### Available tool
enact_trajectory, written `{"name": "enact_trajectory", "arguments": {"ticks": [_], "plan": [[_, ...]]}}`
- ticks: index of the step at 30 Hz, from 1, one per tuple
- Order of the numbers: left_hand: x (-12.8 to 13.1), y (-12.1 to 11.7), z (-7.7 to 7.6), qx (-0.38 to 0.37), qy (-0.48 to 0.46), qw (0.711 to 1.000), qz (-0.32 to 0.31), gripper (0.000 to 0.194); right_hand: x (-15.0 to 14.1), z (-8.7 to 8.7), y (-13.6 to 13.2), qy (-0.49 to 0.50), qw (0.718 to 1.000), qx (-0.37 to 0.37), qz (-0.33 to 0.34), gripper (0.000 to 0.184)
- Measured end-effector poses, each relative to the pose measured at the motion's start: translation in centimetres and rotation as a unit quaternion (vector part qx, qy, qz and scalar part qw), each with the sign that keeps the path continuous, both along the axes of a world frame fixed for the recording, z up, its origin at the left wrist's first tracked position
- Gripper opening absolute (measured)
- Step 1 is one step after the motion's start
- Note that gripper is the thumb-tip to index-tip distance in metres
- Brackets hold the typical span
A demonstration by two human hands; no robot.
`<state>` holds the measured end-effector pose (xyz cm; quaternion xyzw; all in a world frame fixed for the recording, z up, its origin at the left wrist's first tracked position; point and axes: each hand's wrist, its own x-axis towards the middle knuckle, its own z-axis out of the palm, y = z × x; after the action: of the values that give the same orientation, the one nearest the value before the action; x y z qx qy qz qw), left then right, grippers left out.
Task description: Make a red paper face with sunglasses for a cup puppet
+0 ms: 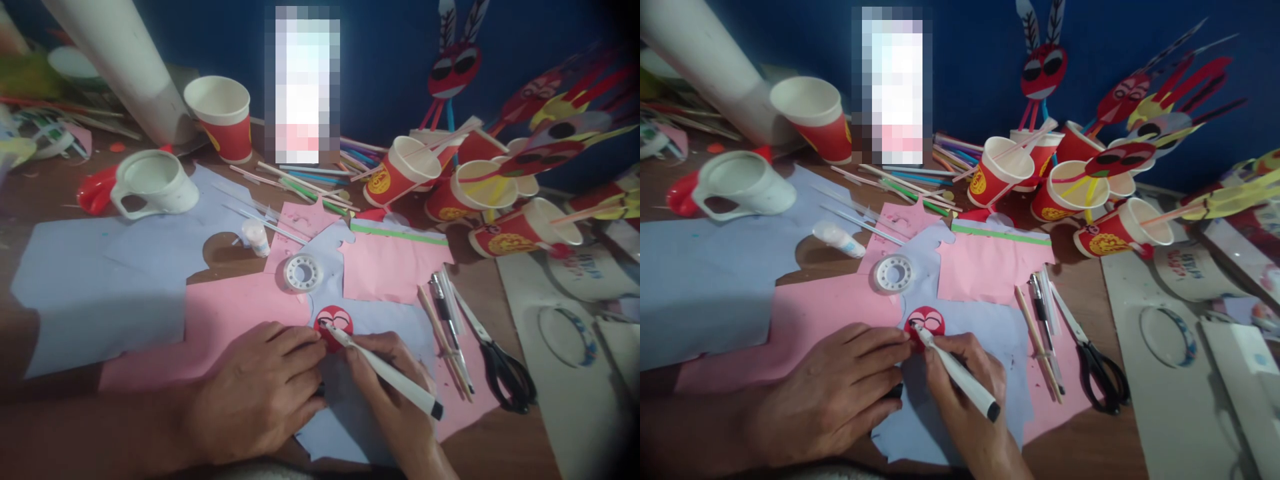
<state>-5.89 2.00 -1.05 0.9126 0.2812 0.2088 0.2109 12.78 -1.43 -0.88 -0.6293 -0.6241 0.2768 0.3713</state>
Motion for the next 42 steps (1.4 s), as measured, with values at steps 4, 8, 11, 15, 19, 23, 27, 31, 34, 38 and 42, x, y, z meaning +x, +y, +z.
{"name": "enact_trajectory", "arguments": {"ticks": [4,8,11,15,19,23,27,31,34,38,42], "plan": [[0.06,-0.03,-0.07,0.002,-0.001,1.000,0.001,0.016,-0.10,0.06,0.21,-0.010,1.000,0.002,0.003,0.002],[0.06,-0.08,-0.01,0.005,-0.009,1.000,0.005,0.016,-0.04,0.01,0.19,-0.014,1.000,0.011,0.006,0.002],[0.04,-0.11,0.06,0.003,-0.007,1.000,0.006,0.015,0.01,-0.08,0.01,-0.005,1.000,0.014,0.005,0.001],[0.00,-0.10,0.05,-0.002,-0.003,1.000,0.006,0.016,-0.02,-0.04,-0.02,-0.005,1.000,0.005,-0.003,0.001],[-0.04,-0.08,0.00,-0.001,0.002,1.000,-0.003,0.017,-0.04,0.13,0.22,-0.011,1.000,0.008,0.003,0.002],[0.01,-0.04,0.00,0.003,0.000,1.000,0.000,0.017,-0.02,0.18,0.27,-0.020,1.000,0.013,0.000,0.003],[0.06,-0.04,0.01,0.001,-0.002,1.000,0.004,0.016,0.01,0.16,0.14,-0.023,1.000,0.015,0.003,0.004],[0.03,-0.10,0.03,-0.005,0.000,1.000,0.004,0.017,0.02,0.06,0.11,-0.018,1.000,0.018,0.002,0.004],[0.02,-0.10,0.06,-0.003,-0.001,1.000,0.005,0.018,-0.01,0.00,0.16,-0.012,1.000,0.015,0.003,0.003],[0.04,0.02,0.08,0.000,-0.002,1.000,-0.002,0.018,-0.09,0.05,0.24,-0.017,1.000,0.012,0.007,0.002],[0.04,0.04,0.08,0.002,-0.006,1.000,0.003,0.017,-0.04,0.15,0.24,-0.020,0.999,0.023,0.010,0.003]]}}
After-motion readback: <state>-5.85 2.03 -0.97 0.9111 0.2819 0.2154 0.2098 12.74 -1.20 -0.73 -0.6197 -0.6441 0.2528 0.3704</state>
